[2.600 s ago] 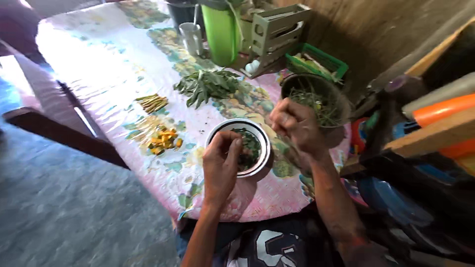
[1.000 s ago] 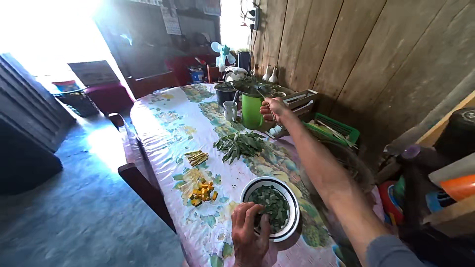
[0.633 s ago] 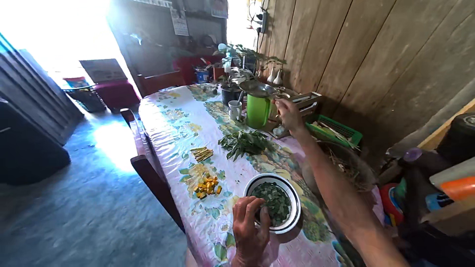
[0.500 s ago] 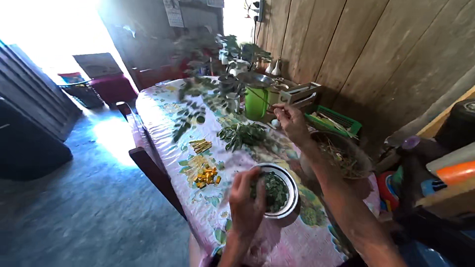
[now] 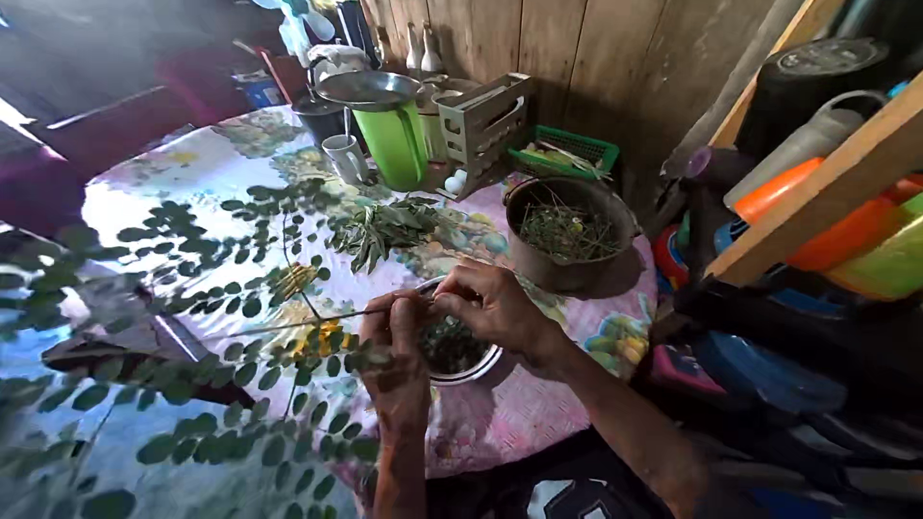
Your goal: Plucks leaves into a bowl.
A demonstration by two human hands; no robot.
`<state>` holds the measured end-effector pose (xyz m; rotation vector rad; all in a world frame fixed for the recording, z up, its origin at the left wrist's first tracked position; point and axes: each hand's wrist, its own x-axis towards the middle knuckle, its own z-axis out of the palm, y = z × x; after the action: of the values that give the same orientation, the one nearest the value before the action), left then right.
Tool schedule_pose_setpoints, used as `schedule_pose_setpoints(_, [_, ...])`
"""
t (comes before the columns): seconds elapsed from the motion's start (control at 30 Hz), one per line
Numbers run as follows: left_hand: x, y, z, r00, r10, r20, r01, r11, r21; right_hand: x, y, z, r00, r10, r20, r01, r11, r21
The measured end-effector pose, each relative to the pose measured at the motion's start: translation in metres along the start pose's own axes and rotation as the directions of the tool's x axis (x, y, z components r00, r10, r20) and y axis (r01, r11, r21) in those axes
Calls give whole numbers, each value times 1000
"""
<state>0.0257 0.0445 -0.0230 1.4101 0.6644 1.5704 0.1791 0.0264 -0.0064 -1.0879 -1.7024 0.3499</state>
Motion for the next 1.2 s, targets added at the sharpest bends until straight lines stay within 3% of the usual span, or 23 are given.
schedule_pose_setpoints(0.13, [-5,-3,0,983,165,-80,-158,983,94,0,3,2,973,53,-226,-139,912,-386])
schedule_pose_setpoints(0.2, [1,7,-8,978,191,-88,-178,975,136,-1,-4,-15,944,76,-322,-189,923,-336])
schedule_pose_setpoints(0.3, [6,12,-20,988,105,-113,-88,986,141,9,-20,-65,943,130,-307,-192,965,-180])
schedule_pose_setpoints(0.37, [6,12,-25,990,117,-81,-105,985,137,31,-8,-106,939,127,-319,-207,951,-231])
schedule_pose_setpoints(0.5, [0,7,-28,990,138,7,-138,980,145,68,35,-170,856,386,-345,-492,812,-314])
schedule_pose_setpoints(0.57, [-4,8,-23,996,84,39,-88,987,137,79,54,-177,778,526,-344,-623,718,-311])
schedule_pose_setpoints(0.63, [-6,6,-18,994,67,83,-79,985,155,82,68,-173,749,611,-257,-663,683,-306])
schedule_pose_setpoints(0.7, [-6,5,-15,990,50,129,-70,986,152,77,67,-168,766,606,-215,-639,681,-357])
schedule_pose_setpoints(0.83, [-10,-1,-10,983,2,182,-29,989,146,58,47,-172,871,355,-340,-492,619,-613])
schedule_pose_setpoints(0.97, [-12,-5,-1,975,-10,221,-19,991,130,42,53,-170,920,364,-149,-363,642,-675])
schedule_pose_setpoints(1.07, [-15,-2,0,973,-14,229,-16,991,132,36,50,-160,879,477,5,-318,593,-739])
schedule_pose_setpoints(1.2, [-18,-3,-3,975,-20,221,-7,993,119,35,56,-147,799,598,66,-323,519,-792])
